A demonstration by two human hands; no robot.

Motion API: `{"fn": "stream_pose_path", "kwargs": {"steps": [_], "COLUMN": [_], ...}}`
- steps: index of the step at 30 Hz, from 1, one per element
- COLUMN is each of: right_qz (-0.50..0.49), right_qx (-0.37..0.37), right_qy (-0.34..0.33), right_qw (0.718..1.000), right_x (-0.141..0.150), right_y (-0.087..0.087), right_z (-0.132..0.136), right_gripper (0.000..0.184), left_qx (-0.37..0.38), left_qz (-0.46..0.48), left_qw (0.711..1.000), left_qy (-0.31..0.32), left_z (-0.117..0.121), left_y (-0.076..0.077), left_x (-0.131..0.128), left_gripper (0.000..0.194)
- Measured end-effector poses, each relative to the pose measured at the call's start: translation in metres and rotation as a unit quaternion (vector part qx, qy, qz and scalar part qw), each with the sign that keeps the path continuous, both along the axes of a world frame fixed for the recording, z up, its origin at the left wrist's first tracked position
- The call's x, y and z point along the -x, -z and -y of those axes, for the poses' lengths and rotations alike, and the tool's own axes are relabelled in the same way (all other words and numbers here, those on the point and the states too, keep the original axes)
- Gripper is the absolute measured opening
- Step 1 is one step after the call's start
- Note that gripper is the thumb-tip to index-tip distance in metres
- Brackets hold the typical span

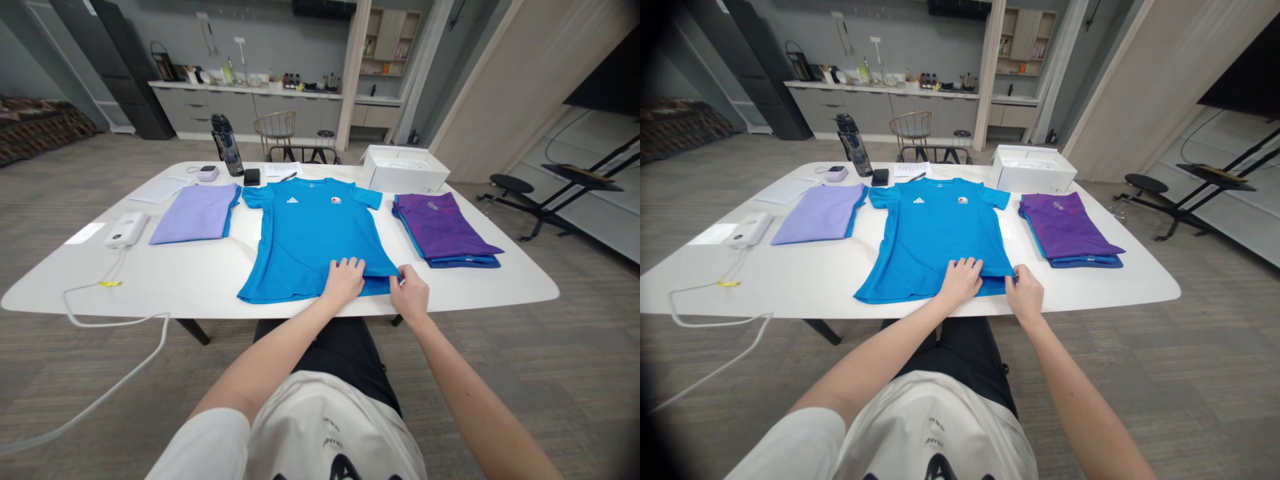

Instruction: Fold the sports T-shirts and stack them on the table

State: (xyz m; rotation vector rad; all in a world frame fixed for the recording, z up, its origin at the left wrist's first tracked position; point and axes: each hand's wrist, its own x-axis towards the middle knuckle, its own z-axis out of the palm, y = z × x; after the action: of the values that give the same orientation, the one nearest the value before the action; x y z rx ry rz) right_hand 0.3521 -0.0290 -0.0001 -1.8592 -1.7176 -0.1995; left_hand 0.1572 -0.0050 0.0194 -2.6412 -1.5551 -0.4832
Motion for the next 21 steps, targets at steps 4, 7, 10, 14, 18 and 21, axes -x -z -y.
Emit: {"fn": "stream_pose_path", "kwargs": {"steps": [4, 7, 10, 14, 18, 21], "right_qz": [0.063, 0.091, 0.069, -0.018, -0.031, 0.012], "right_qx": [0.035, 0.076, 0.097, 0.082, 0.098, 0.078], "right_qy": [-0.001, -0.023, -0.054, 0.013, 0.108, 0.081], "right_qw": [0.997, 0.993, 0.991, 0.996, 0.989, 0.994], "right_x": [-0.011, -0.014, -0.013, -0.011, -0.019, -0.032], "right_y": [0.000, 0.004, 0.009, 0.007, -0.003, -0.006], "right_z": [0.007, 0.011, 0.011, 0.008, 0.008, 0.012], "right_gripper": [0.016, 0.023, 0.023, 0.012, 0.014, 0.026], "left_qx": [0.000, 0.002, -0.002, -0.009, -0.023, -0.026], "left_qz": [-0.025, -0.026, -0.015, -0.004, -0.022, -0.047], "left_qw": [0.998, 0.995, 0.995, 0.998, 0.998, 0.998], "left_qy": [-0.052, -0.101, -0.100, -0.060, -0.047, -0.030], "left_z": [0.011, 0.027, 0.041, 0.041, 0.029, 0.024], "left_y": [0.006, 0.011, 0.012, 0.011, 0.012, 0.016], "left_x": [0.047, 0.086, 0.098, 0.069, 0.036, 0.030], "left_gripper": [0.027, 0.023, 0.030, 0.039, 0.021, 0.020]}}
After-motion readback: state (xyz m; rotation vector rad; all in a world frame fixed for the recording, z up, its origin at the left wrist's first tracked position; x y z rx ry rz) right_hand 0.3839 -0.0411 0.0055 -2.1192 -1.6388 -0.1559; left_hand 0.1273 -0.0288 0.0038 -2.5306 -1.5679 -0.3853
